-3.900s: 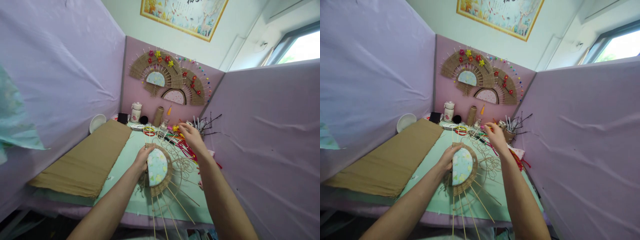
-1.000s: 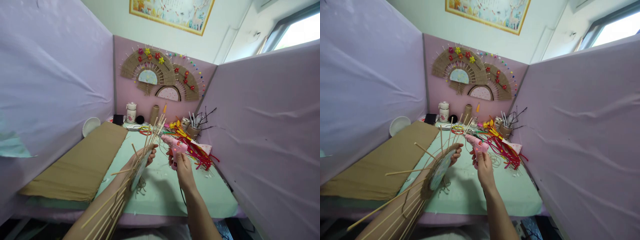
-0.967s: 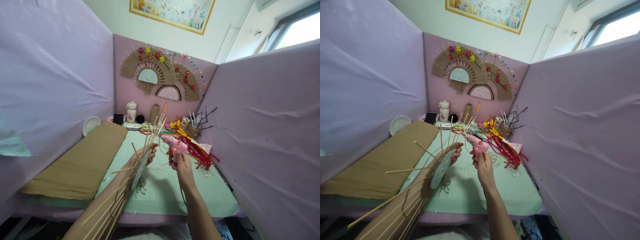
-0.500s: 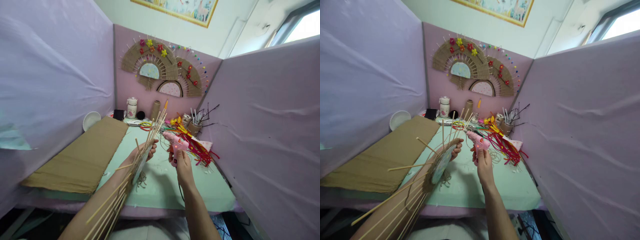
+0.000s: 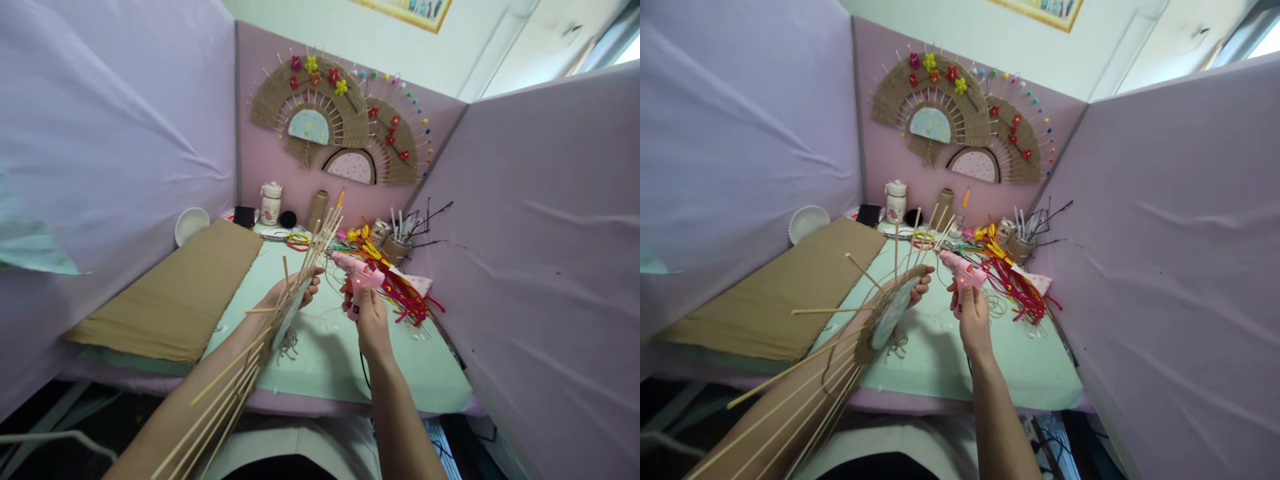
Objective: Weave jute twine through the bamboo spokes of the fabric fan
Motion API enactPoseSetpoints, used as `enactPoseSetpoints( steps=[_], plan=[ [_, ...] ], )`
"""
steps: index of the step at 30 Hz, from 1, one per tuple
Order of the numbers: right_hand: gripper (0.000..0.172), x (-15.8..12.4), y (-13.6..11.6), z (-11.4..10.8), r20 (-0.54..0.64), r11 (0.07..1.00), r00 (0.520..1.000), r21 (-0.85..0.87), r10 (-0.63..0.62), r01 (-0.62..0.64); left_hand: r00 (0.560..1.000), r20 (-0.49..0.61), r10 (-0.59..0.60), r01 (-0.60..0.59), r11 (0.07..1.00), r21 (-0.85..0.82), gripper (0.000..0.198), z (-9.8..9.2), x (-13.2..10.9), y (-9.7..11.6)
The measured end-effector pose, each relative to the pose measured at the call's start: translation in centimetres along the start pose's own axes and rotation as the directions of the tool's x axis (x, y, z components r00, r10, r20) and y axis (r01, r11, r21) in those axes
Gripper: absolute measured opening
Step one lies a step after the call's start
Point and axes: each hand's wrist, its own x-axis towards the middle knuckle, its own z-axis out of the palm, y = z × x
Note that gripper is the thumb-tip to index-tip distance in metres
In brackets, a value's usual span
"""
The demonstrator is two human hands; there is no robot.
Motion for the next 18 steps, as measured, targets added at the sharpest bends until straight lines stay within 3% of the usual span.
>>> enactPoseSetpoints(
  steps=[18],
  plan=[
    [0.042,0.17,0.6,0.16,-0.01,0.998,0.999,0.049,0.037,-0.036,1.0,0.008,0.03,-0.03,0.999,-0.029,0.024,0.4,-0.43,-0.21]
  ],
)
